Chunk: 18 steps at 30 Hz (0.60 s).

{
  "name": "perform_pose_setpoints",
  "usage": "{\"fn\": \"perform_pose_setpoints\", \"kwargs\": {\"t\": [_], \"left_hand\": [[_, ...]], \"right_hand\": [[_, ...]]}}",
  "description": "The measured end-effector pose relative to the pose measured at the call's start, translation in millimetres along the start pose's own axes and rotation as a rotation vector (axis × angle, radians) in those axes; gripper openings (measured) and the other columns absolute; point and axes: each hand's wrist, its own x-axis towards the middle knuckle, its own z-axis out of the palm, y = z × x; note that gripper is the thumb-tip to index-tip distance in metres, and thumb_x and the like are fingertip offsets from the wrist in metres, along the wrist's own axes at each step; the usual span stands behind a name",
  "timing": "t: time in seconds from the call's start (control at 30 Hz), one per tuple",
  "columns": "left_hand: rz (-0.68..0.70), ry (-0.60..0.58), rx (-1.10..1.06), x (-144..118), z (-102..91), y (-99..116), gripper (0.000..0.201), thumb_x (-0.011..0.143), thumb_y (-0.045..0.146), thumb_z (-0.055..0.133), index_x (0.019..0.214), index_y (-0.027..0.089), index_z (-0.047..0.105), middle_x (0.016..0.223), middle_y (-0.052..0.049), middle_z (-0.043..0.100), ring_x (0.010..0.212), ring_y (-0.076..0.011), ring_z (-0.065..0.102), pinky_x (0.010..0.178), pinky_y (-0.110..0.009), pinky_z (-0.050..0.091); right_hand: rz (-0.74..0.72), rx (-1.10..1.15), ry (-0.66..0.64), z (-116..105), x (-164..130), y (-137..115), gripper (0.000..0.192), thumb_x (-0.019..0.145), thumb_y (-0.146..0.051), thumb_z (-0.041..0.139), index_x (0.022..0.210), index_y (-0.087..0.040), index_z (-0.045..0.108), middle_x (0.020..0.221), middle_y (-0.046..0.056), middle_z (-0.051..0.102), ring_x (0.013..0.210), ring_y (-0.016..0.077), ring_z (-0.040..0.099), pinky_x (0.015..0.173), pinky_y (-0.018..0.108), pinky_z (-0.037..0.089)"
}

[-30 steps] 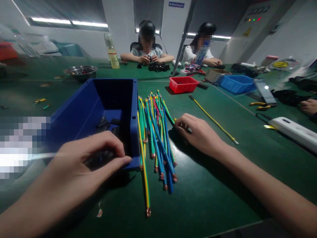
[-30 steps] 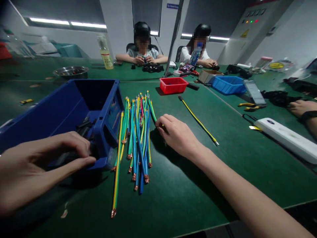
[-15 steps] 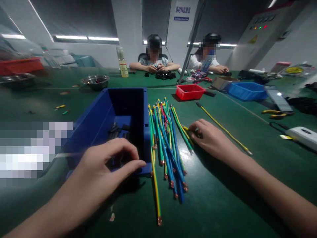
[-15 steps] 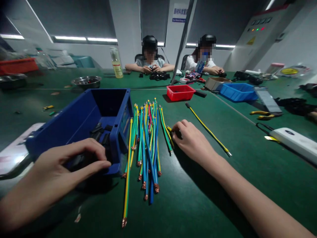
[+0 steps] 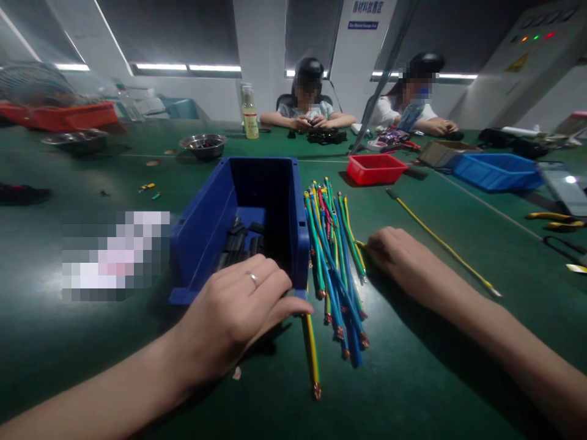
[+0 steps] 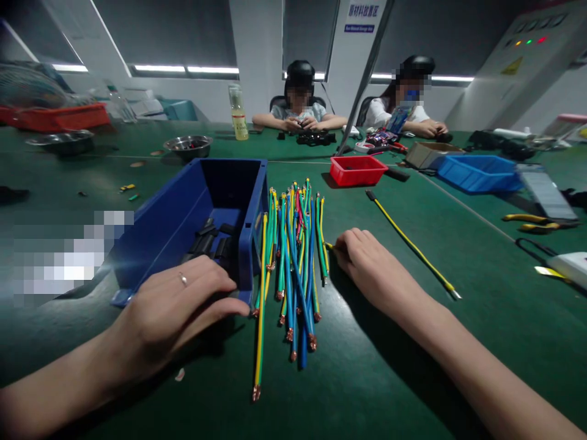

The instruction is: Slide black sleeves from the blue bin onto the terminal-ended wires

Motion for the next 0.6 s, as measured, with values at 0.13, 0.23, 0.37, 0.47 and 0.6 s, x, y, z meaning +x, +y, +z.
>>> {"fn": "perform_pose_setpoints", "kwargs": {"t": [0.13,0.23,0.37,0.47,0.6], "left_hand": [[-0.015,0.018,-0.080,-1.6,-2.3,-3.4,0.020,0.098,0.028,0.059,0.088,0.011,0.061,0.074,-0.002,0.060,0.068,-0.0144,0.056,0.061,-0.026,0.044],[-0.045,0.006,-0.151,-3.3,-4.7,-5.6,0.019,0.095,0.030,0.063,0.094,0.011,0.061,0.081,-0.003,0.064,0.075,-0.0146,0.060,0.065,-0.025,0.046],[-0.070,0.004,-0.176,-4.8,-5.7,-5.2,0.021,0.092,0.032,0.068,0.095,0.012,0.061,0.082,-0.001,0.064,0.077,-0.0138,0.061,0.067,-0.025,0.046],[-0.056,0.016,-0.157,-4.8,-4.4,-4.3,0.020,0.090,0.030,0.070,0.094,0.013,0.062,0.080,-0.001,0.064,0.074,-0.0131,0.059,0.066,-0.025,0.046],[0.006,0.033,-0.069,-2.9,-3.3,-4.7,0.021,0.091,0.032,0.069,0.094,0.012,0.063,0.077,-0.002,0.066,0.072,-0.0140,0.060,0.066,-0.027,0.048]], "right_hand": [[0.020,-0.021,0.131,-14.5,-7.9,-27.8,0.016,0.097,-0.028,0.045,0.099,-0.016,0.056,0.085,0.009,0.067,0.072,0.0216,0.063,0.063,0.032,0.047],[-0.080,0.140,0.275,-25.1,-11.7,-60.4,0.014,0.101,-0.028,0.045,0.107,-0.018,0.052,0.082,0.005,0.068,0.062,0.0157,0.064,0.056,0.025,0.044],[-0.369,0.297,0.273,-16.8,-10.4,-93.1,0.018,0.104,-0.022,0.036,0.101,-0.022,0.054,0.072,-0.002,0.064,0.057,0.0111,0.058,0.053,0.022,0.040],[-0.488,0.334,0.198,-1.3,-8.4,-99.2,0.027,0.105,-0.022,0.032,0.093,-0.022,0.056,0.068,-0.002,0.062,0.056,0.0109,0.057,0.051,0.022,0.039],[-0.415,0.358,0.227,5.0,-11.7,-97.1,0.019,0.105,-0.020,0.038,0.102,-0.021,0.056,0.078,0.000,0.070,0.064,0.0106,0.065,0.056,0.021,0.047]]}}
